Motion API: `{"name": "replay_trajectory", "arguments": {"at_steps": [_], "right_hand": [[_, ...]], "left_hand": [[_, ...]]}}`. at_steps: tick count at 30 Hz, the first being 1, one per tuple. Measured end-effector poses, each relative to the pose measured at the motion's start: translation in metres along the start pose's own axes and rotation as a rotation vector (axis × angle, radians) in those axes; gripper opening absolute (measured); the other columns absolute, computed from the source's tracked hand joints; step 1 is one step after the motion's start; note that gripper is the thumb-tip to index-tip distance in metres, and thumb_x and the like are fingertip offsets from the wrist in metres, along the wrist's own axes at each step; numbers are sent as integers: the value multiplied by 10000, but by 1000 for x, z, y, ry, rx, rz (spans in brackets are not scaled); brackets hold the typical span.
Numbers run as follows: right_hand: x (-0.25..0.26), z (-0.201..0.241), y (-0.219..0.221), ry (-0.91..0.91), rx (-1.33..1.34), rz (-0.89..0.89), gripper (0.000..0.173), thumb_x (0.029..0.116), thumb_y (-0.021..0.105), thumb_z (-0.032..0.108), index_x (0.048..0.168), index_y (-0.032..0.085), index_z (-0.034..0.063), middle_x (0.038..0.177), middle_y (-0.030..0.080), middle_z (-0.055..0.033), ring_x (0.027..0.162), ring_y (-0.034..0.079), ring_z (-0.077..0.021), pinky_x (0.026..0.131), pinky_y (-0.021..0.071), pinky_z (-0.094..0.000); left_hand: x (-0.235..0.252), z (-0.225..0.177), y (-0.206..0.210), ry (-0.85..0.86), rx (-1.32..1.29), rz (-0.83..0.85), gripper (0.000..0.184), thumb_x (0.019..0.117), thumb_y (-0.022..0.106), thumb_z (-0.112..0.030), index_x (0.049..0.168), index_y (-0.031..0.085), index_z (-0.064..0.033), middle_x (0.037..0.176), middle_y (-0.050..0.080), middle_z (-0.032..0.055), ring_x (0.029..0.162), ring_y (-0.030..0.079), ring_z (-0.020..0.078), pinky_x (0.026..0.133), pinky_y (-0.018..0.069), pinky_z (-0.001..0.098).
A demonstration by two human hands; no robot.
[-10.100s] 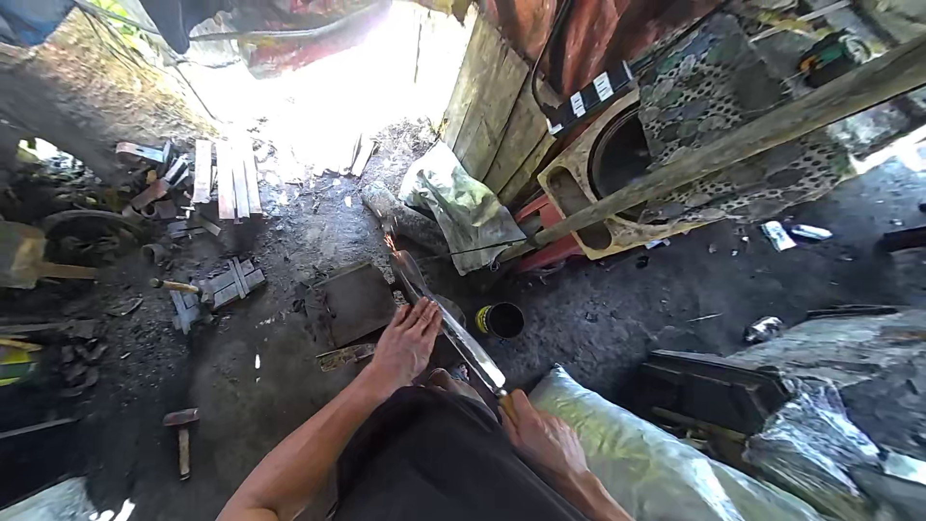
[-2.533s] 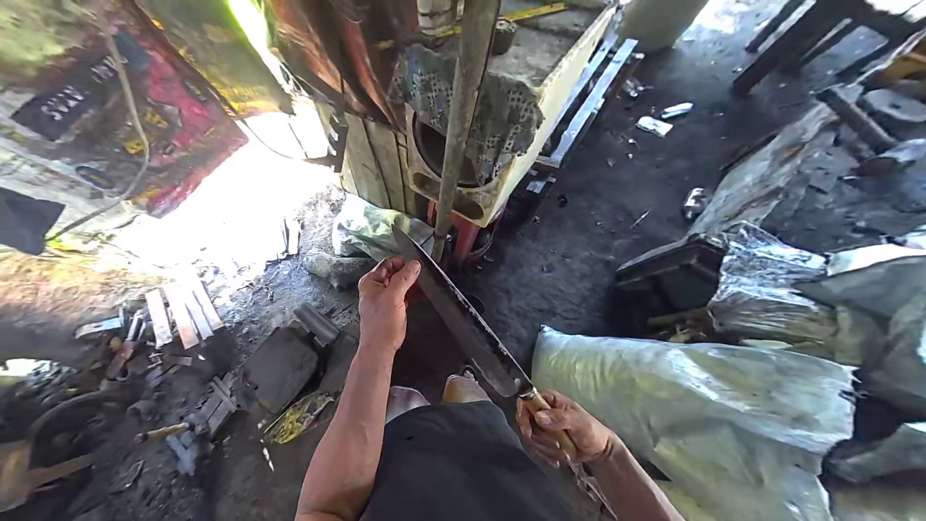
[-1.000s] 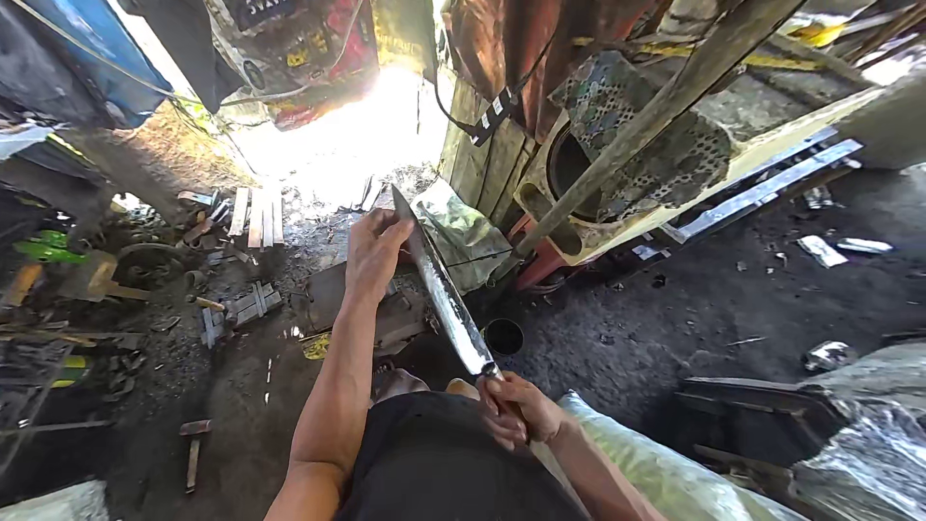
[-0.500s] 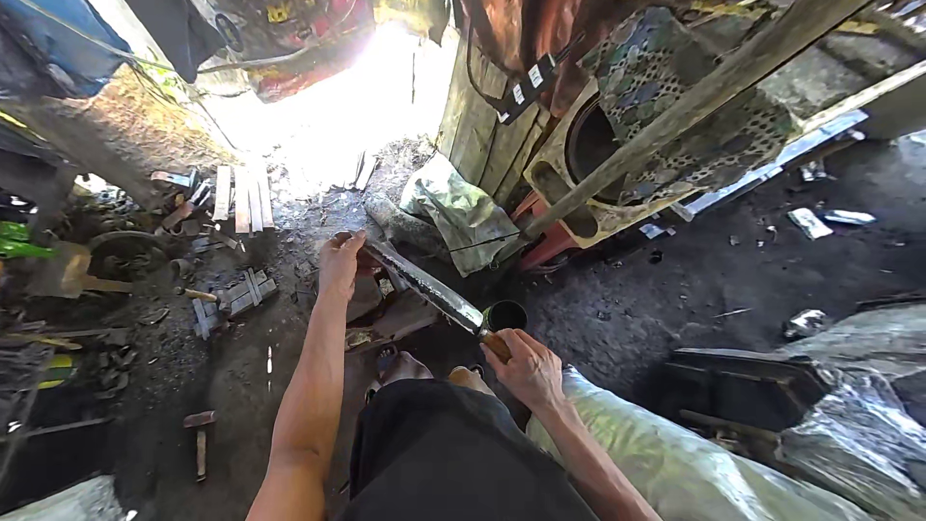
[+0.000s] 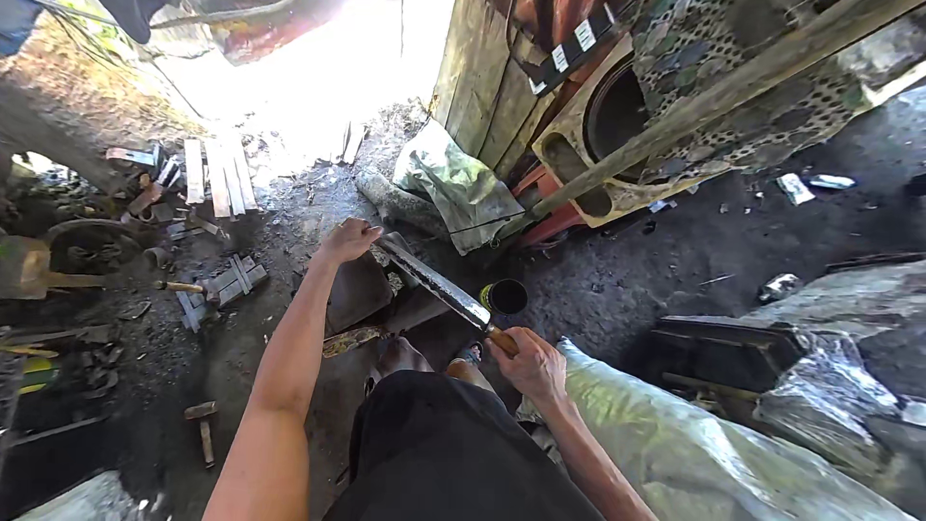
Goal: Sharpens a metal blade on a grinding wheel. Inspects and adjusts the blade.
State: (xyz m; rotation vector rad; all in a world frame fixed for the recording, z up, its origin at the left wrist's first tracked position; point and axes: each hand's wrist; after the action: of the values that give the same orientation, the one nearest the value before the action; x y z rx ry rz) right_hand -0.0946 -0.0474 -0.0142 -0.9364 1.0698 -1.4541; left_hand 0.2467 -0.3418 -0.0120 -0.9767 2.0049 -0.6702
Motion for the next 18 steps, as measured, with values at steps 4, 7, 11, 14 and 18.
{"name": "replay_trajectory", "arguments": {"at_steps": [4,7,11,14,18], "right_hand": [[9,0,8,48,-86,13,507,927,613,582,956,727,89,902,726,-124,856,726,-322,666,581,-519],[26,2,22,24,-148,24,555,931,586,618,916,714,78,889,726,-128,861,726,-332,677,582,-511],[66,37,30,10,-202,172,568,955,550,620,930,711,76,897,740,-131,869,743,-332,682,583,-533],[99,70,31,10,-203,299,496,942,537,564,954,704,97,922,742,-120,895,741,-328,692,567,-559],[118,95,37,32,-213,377,391,884,562,479,959,696,119,948,743,-100,927,734,-303,708,552,-556]], "left_hand": [[20,10,5,14,-71,7,513,1058,524,-472,984,703,4,915,684,200,896,675,354,846,517,614],[31,27,10,20,-125,9,507,1053,536,-477,1035,713,-2,965,697,203,944,680,350,892,516,611],[28,50,-12,-113,-159,-44,543,1064,506,-489,1129,689,18,1099,678,255,1069,653,401,959,478,643],[22,84,-36,-243,-152,-105,567,1042,513,-548,1227,694,-44,1262,656,232,1213,616,403,1027,451,670],[12,105,-56,-300,-196,-174,553,1031,550,-536,1211,697,-35,1200,684,230,1157,643,399,1000,464,665]]}}
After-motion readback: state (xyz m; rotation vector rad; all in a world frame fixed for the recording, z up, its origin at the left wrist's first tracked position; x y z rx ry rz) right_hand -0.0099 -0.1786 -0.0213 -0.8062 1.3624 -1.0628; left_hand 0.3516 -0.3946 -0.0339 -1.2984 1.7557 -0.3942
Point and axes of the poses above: each hand's wrist, its own x-axis towards the middle knuckle, its own y-axis out of the palm, z = x × y
